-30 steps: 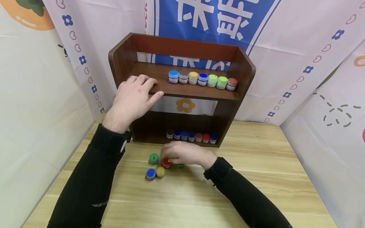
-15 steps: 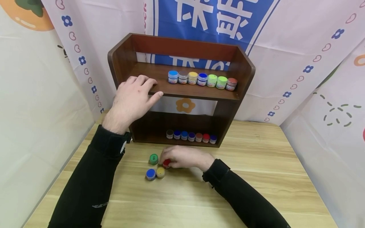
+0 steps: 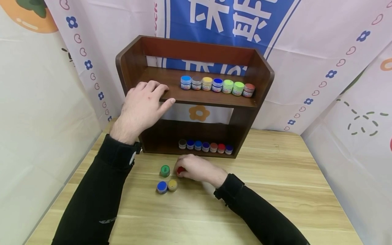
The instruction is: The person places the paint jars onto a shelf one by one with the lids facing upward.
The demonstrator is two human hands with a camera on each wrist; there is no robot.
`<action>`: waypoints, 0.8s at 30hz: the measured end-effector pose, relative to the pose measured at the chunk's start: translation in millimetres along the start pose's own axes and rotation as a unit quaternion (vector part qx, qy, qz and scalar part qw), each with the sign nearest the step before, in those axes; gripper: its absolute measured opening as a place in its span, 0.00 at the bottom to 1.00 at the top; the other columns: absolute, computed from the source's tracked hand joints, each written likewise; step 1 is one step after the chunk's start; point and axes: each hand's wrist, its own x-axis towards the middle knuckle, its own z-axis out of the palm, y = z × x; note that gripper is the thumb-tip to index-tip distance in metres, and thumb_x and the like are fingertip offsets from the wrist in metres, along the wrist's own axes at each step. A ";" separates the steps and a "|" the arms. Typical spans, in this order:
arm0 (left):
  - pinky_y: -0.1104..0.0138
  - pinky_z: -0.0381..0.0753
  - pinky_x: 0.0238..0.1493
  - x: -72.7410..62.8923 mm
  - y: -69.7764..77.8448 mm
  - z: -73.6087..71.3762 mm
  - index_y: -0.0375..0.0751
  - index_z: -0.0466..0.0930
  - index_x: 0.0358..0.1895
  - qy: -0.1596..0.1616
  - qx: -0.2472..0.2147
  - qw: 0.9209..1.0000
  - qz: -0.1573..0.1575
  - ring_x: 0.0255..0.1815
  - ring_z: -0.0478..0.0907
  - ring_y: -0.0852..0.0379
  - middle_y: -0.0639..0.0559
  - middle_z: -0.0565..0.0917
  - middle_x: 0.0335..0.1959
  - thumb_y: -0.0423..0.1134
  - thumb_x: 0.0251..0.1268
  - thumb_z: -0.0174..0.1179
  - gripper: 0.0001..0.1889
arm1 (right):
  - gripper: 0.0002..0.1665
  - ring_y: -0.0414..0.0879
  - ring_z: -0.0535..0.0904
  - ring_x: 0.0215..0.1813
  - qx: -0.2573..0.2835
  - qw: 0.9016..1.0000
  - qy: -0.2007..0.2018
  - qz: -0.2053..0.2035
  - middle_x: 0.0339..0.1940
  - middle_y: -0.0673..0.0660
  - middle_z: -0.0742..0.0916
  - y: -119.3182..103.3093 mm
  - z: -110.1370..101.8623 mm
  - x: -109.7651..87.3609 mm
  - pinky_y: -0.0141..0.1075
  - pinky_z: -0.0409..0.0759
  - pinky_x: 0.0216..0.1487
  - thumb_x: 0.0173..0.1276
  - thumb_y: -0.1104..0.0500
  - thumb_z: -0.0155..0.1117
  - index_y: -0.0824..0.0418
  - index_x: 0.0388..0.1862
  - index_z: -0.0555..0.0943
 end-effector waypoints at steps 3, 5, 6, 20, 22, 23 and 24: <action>0.29 0.73 0.90 -0.1 0.2 0.2 0.46 0.73 0.88 0.000 -0.002 1.000 -0.001 0.89 0.70 0.29 0.35 0.76 0.87 0.64 0.96 0.52 0.35 | 0.11 0.45 0.94 0.63 -0.003 1.000 0.005 0.016 0.62 0.54 0.96 -4.3 -1.1 -0.1 0.34 0.93 0.68 0.86 0.59 0.77 0.57 0.61 0.95; 0.29 0.73 0.90 -0.2 0.3 0.1 0.46 0.73 0.88 -0.001 -0.003 1.000 -0.002 0.89 0.70 0.29 0.35 0.76 0.87 0.64 0.96 0.52 0.35 | 0.11 0.46 0.94 0.63 -0.001 1.000 0.005 0.018 0.62 0.54 0.96 -5.6 -2.5 0.2 0.34 0.94 0.67 0.85 0.59 0.78 0.58 0.61 0.96; 0.29 0.73 0.90 -0.4 0.7 -0.2 0.46 0.73 0.88 -0.001 -0.003 1.000 -0.002 0.89 0.70 0.29 0.35 0.76 0.87 0.65 0.96 0.51 0.35 | 0.11 0.46 0.94 0.63 0.002 1.000 0.006 0.018 0.61 0.54 0.96 -5.5 -3.4 0.5 0.34 0.94 0.67 0.85 0.60 0.78 0.58 0.61 0.96; 0.29 0.72 0.90 -0.6 0.9 -1.8 0.46 0.73 0.88 -0.004 -0.003 1.000 -0.003 0.89 0.70 0.29 0.35 0.75 0.88 0.65 0.97 0.51 0.35 | 0.13 0.46 0.92 0.58 0.008 0.999 0.019 0.037 0.59 0.56 0.95 -1.2 -26.3 12.2 0.34 0.94 0.59 0.87 0.58 0.76 0.60 0.63 0.95; 0.29 0.72 0.90 -0.6 0.9 -1.8 0.46 0.73 0.89 -0.005 -0.002 1.000 -0.004 0.89 0.69 0.29 0.35 0.75 0.88 0.65 0.96 0.51 0.35 | 0.13 0.45 0.91 0.56 0.008 0.999 0.020 0.045 0.60 0.55 0.95 -1.5 -29.2 14.2 0.33 0.94 0.59 0.87 0.58 0.76 0.60 0.64 0.95; 0.29 0.72 0.90 -0.6 1.0 -1.9 0.46 0.72 0.89 -0.006 -0.002 1.000 -0.004 0.89 0.69 0.29 0.35 0.75 0.88 0.65 0.96 0.51 0.35 | 0.13 0.45 0.91 0.56 0.009 0.999 0.019 0.048 0.60 0.56 0.95 -1.9 -30.8 15.2 0.33 0.94 0.59 0.87 0.58 0.76 0.60 0.64 0.95; 0.29 0.72 0.90 -0.4 0.6 -1.8 0.46 0.72 0.89 -0.006 -0.002 1.000 -0.004 0.89 0.69 0.28 0.35 0.75 0.88 0.65 0.96 0.51 0.35 | 0.13 0.45 0.91 0.57 0.009 0.999 0.018 0.051 0.60 0.56 0.95 -2.4 -32.5 16.0 0.34 0.94 0.60 0.87 0.57 0.76 0.59 0.64 0.95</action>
